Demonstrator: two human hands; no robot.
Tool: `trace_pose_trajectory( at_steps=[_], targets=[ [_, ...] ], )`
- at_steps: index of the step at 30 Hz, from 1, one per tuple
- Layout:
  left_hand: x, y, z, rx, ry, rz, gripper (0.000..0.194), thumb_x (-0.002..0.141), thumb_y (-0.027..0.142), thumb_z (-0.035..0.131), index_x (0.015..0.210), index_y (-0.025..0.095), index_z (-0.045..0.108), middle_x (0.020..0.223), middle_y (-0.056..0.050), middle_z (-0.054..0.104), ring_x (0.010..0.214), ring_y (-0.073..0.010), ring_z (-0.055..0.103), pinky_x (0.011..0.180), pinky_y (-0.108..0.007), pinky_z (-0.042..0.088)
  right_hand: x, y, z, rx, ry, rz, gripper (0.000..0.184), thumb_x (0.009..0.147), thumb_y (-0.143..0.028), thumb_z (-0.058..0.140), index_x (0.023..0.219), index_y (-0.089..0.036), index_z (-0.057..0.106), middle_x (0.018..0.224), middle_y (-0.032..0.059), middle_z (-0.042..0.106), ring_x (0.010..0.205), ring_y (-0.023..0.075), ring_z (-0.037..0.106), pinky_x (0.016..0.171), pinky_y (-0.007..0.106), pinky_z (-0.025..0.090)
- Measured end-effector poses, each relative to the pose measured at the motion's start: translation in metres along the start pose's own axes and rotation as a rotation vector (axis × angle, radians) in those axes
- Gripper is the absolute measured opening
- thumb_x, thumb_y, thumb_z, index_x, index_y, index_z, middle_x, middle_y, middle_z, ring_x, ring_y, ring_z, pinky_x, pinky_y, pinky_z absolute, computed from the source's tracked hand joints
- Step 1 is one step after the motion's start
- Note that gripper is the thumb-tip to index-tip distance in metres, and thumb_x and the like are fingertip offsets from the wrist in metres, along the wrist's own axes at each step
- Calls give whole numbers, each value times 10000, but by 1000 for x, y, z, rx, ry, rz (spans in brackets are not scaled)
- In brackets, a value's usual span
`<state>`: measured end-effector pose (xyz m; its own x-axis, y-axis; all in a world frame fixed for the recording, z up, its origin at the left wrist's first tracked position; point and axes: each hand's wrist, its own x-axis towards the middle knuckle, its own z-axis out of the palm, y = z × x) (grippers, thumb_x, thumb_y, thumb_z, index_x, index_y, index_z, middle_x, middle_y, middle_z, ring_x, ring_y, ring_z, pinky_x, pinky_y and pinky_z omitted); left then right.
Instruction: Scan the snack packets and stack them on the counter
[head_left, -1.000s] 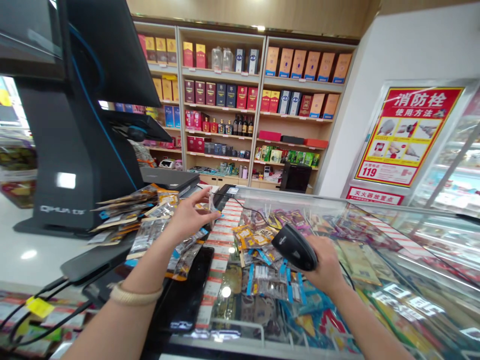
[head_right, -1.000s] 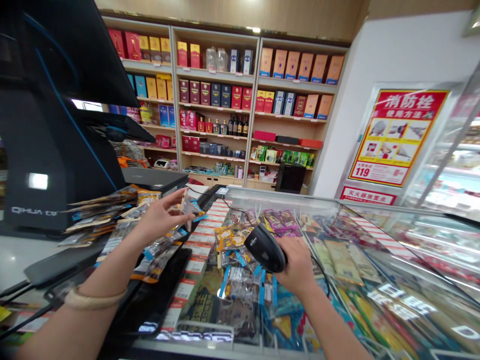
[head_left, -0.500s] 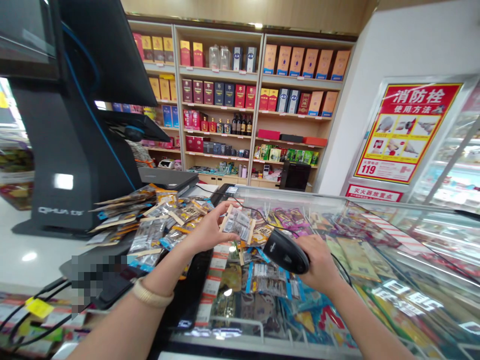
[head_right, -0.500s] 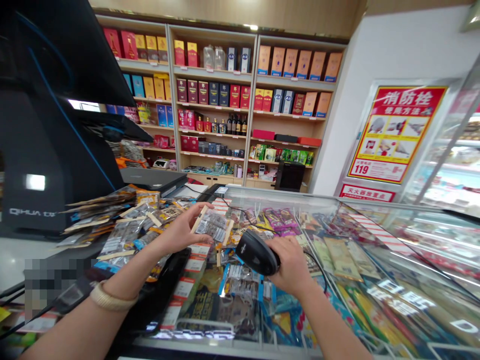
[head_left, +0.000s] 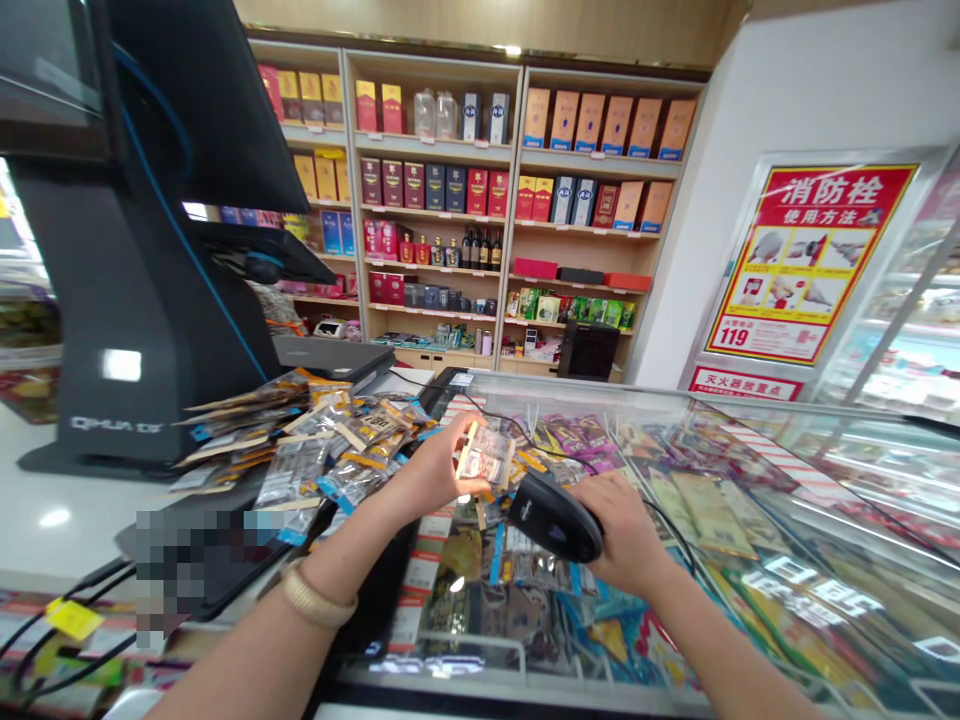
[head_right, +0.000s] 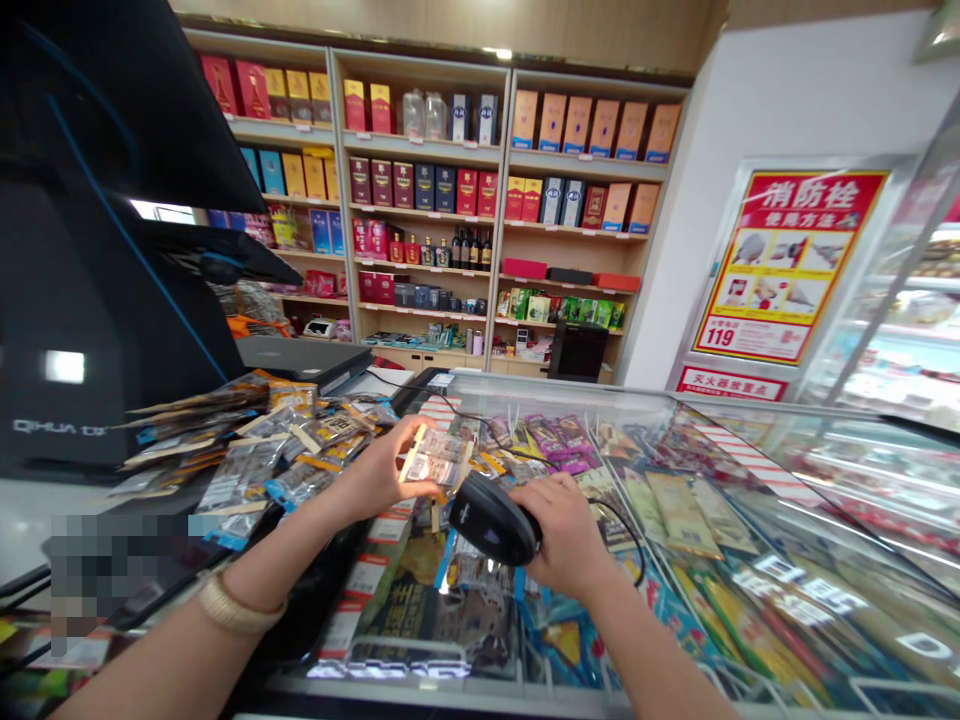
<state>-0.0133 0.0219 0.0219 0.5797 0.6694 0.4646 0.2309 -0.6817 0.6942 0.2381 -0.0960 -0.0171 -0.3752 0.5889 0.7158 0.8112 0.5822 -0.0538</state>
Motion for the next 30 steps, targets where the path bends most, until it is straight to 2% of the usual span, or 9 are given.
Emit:
trace_pose_trajectory(
  at_steps=[5, 8, 10, 15, 17, 19, 23, 26, 30],
  targets=[
    [-1, -4, 12, -34, 78, 3, 655, 676, 161, 702, 1250, 239, 396, 1085, -40, 636, 774, -175, 676, 723, -312, 541, -2, 4, -3, -49, 71, 2, 210, 766, -236, 492, 957, -201, 574, 783, 43, 631, 719, 189, 564, 716, 334, 334],
    [-1, -9, 22, 123, 80, 97, 527, 738, 128, 624, 1240, 231, 498, 1126, -65, 633, 935, -205, 655, 862, -353, 520, -3, 9, -7, -106, 133, -14, 214, 799, -282, 493, 980, -199, 572, 800, 52, 643, 714, 194, 574, 706, 336, 345],
    [-1, -14, 29, 222, 5, 180, 438, 769, 71, 525, 1172, 225, 605, 1147, -82, 627, 1064, -216, 612, 947, -363, 486, -3, 11, -8, -136, 161, -31, 204, 815, -298, 500, 980, -197, 566, 787, 47, 640, 700, 191, 573, 685, 330, 343],
    [-1, -27, 35, 330, -192, 242, 609, 656, -40, 445, 1144, 235, 685, 1258, -87, 607, 1158, -220, 576, 989, -368, 472, -4, 13, -8, -151, 173, -32, 189, 827, -310, 506, 967, -197, 562, 776, 39, 641, 700, 187, 581, 674, 329, 346],
    [0, -25, 27, 431, -124, 173, 619, 675, -27, 452, 1190, 239, 669, 1280, -97, 603, 1170, -236, 570, 1009, -392, 453, -5, 15, -7, -157, 185, -29, 192, 823, -296, 501, 974, -196, 565, 790, 41, 648, 710, 188, 585, 679, 330, 350],
    [1, -23, 14, 622, 57, 21, 565, 754, 37, 466, 1257, 235, 632, 1286, -128, 599, 1198, -278, 548, 1035, -450, 413, -6, 17, -7, -166, 198, -24, 193, 814, -292, 504, 967, -194, 569, 801, 45, 653, 716, 191, 586, 682, 331, 356],
    [2, -26, -15, 980, 387, -347, 572, 843, 345, 561, 1399, 227, 505, 1395, -206, 511, 1353, -434, 360, 1091, -618, 219, -8, 20, -5, -170, 194, 6, 195, 801, -293, 506, 950, -191, 581, 794, 51, 648, 719, 196, 584, 686, 331, 364],
    [3, -37, -28, 1040, 354, -481, 621, 847, 492, 541, 1411, 238, 491, 1437, -219, 478, 1403, -473, 253, 1089, -667, 111, -9, 20, -4, -164, 183, 17, 210, 799, -303, 513, 961, -188, 582, 799, 58, 647, 729, 201, 583, 691, 331, 364],
    [5, -49, -30, 1069, 250, -540, 553, 870, 518, 483, 1346, 249, 566, 1422, -198, 510, 1409, -457, 266, 1084, -687, 71, -7, 18, -4, -163, 183, 7, 213, 799, -313, 518, 962, -191, 582, 813, 66, 654, 734, 205, 588, 692, 334, 369]
  ],
)
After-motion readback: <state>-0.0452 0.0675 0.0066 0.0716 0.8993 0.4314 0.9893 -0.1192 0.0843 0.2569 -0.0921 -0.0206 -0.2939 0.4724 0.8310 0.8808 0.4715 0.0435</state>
